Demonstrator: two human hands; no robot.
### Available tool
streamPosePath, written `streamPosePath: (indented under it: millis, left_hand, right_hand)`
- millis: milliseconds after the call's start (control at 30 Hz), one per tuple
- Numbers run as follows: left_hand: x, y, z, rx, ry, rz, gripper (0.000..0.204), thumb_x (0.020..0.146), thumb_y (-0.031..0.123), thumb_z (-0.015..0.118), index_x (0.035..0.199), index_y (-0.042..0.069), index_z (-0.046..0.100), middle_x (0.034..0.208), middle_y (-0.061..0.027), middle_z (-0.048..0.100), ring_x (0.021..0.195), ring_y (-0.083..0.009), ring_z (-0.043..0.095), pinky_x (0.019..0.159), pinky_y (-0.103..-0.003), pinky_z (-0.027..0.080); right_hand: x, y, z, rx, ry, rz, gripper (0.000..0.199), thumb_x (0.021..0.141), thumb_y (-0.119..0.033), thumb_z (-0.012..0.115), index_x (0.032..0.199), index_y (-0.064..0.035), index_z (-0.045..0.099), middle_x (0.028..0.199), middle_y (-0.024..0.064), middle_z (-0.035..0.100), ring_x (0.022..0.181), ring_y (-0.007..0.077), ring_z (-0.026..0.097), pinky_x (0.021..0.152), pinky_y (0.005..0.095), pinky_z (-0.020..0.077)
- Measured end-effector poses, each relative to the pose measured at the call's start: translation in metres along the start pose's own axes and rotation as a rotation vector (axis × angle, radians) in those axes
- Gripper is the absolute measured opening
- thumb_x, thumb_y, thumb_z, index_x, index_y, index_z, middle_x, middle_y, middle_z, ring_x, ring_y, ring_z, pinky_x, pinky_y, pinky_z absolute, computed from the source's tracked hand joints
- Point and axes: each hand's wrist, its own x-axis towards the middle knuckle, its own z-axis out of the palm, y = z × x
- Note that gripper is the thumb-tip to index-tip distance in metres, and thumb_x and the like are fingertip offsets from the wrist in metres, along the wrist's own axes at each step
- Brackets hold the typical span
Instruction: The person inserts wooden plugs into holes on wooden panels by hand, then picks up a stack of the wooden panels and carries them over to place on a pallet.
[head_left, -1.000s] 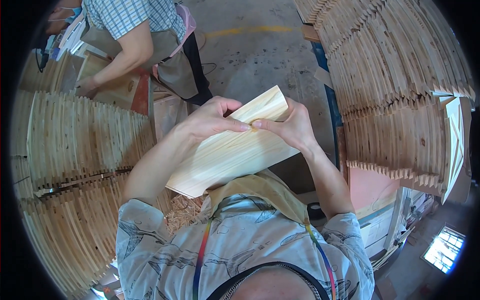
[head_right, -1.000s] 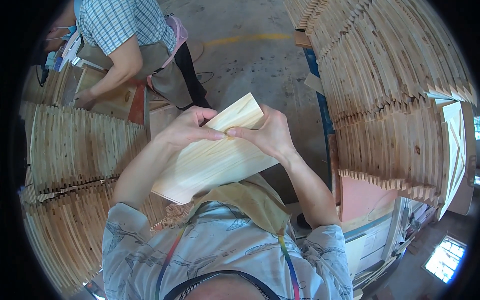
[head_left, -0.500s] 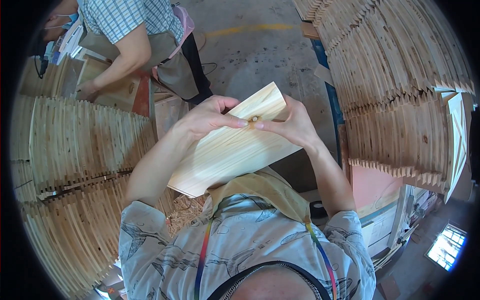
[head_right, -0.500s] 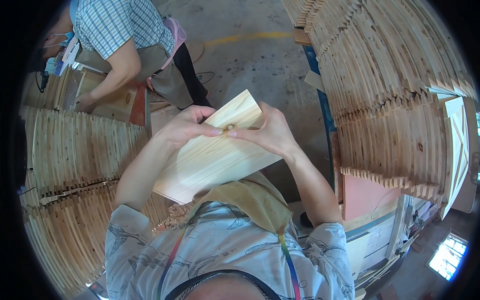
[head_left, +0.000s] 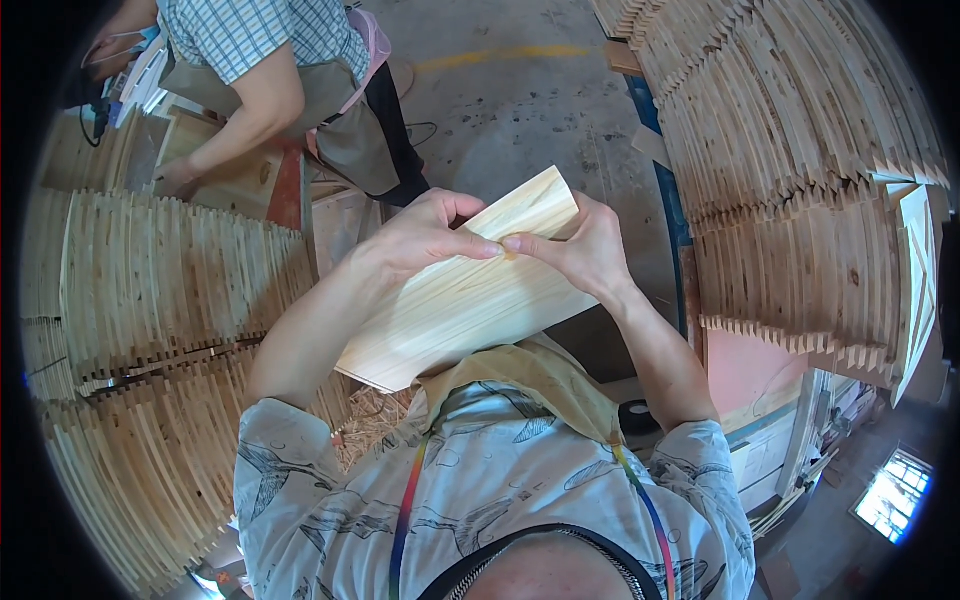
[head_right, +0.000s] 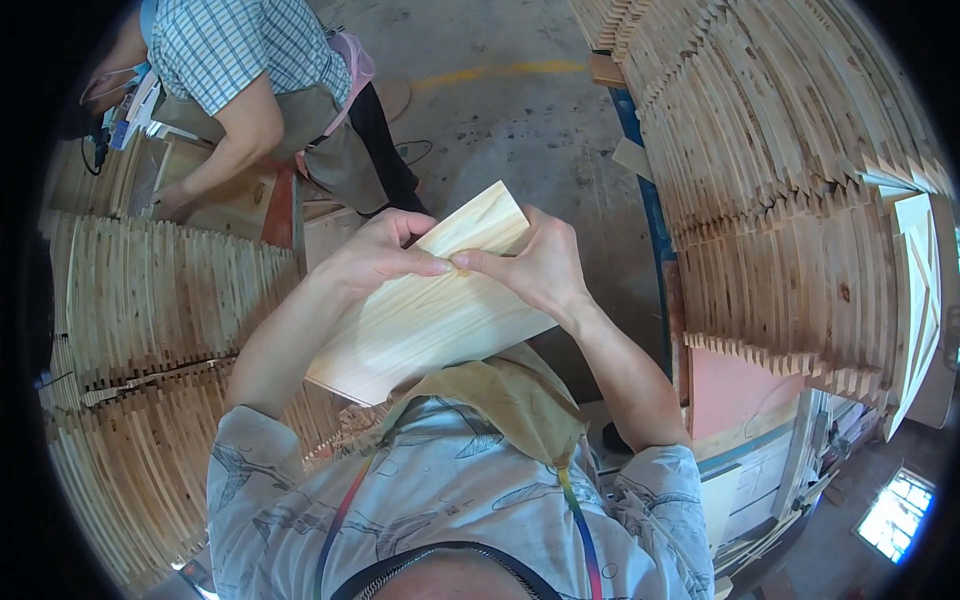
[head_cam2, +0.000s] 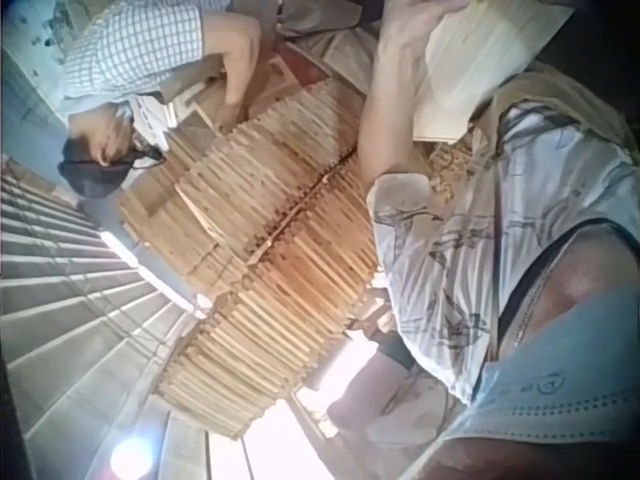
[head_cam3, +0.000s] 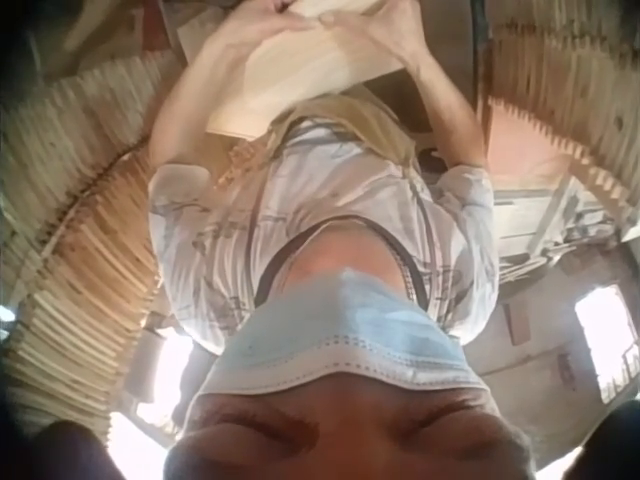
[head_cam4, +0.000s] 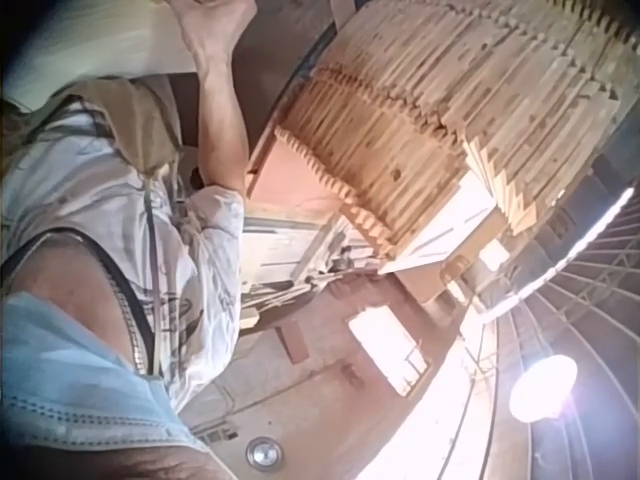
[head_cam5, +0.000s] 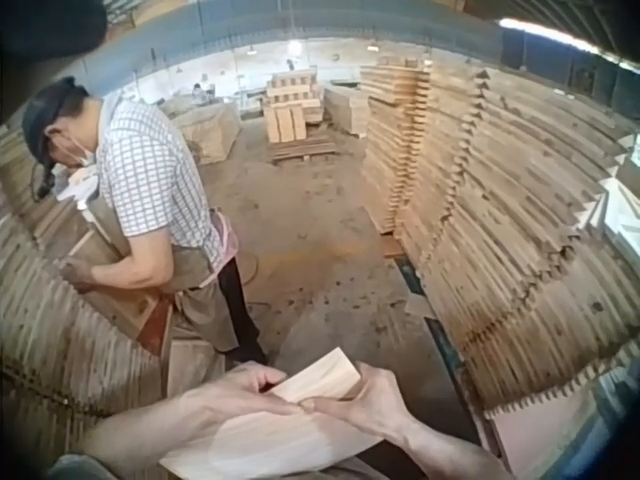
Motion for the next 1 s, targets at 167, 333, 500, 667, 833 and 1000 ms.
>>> streamPosePath:
  millis: [167,333,500,667,833,1000]
  left_hand:
    - [0.007,0.001,0.001,0.009,-0.012,0.0,0.033,0.084,0.012,0.083,0.113,-0.001,0.074,0.1,-0.0055,0.075,0.089,-0.0083,0.069,0.08,-0.026,0.054]
    - [0.009,0.001,0.002,-0.036,-0.016,-0.034,0.038,0.083,0.009,0.085,0.118,0.0,0.073,0.106,-0.0049,0.076,0.093,-0.0089,0.071,0.086,-0.025,0.056]
    - [0.007,0.002,0.004,0.007,-0.011,-0.029,0.036,0.084,0.008,0.084,0.118,0.0,0.073,0.106,-0.005,0.076,0.094,-0.0091,0.071,0.086,-0.026,0.056]
    - [0.011,0.0,0.003,0.0,-0.03,-0.038,0.035,0.085,0.008,0.083,0.117,0.0,0.073,0.106,-0.0051,0.076,0.094,-0.0094,0.072,0.086,-0.026,0.056]
    - [0.015,0.004,0.006,-0.015,-0.032,-0.074,0.036,0.085,0.008,0.083,0.118,0.0,0.073,0.106,-0.0054,0.076,0.094,-0.0097,0.072,0.087,-0.027,0.057]
    - [0.017,0.004,0.007,-0.05,-0.03,-0.065,0.038,0.083,0.012,0.085,0.117,-0.001,0.073,0.104,-0.0062,0.075,0.091,-0.0102,0.071,0.084,-0.027,0.055]
  right_hand:
    - [-0.001,0.006,-0.003,0.011,0.006,-0.019,0.058,0.072,-0.029,0.097,0.112,0.004,0.072,0.102,0.0148,0.078,0.095,0.0194,0.075,0.087,0.0345,0.059]
    - [0.004,0.01,-0.01,0.1,-0.07,-0.023,0.058,0.073,-0.03,0.097,0.112,0.0043,0.072,0.103,0.0145,0.078,0.096,0.019,0.075,0.087,0.0344,0.0588]
    - [0.0,0.009,-0.006,0.036,-0.031,0.021,0.061,0.072,-0.032,0.097,0.113,0.0047,0.071,0.103,0.0151,0.078,0.096,0.02,0.075,0.088,0.0348,0.0587]
    - [-0.001,0.015,-0.002,-0.058,0.04,0.001,0.068,0.071,-0.039,0.097,0.114,0.0065,0.071,0.101,0.0177,0.078,0.095,0.0237,0.076,0.088,0.0361,0.0593]
    - [-0.001,0.023,-0.004,-0.045,0.051,-0.026,0.08,0.068,-0.047,0.096,0.116,0.01,0.068,0.103,0.0222,0.076,0.095,0.0286,0.077,0.088,0.0374,0.0601]
    - [0.005,0.034,-0.019,0.394,-0.15,0.044,0.086,0.069,-0.046,0.096,0.123,0.0112,0.063,0.11,0.0234,0.074,0.101,0.0275,0.075,0.092,0.0368,0.0583]
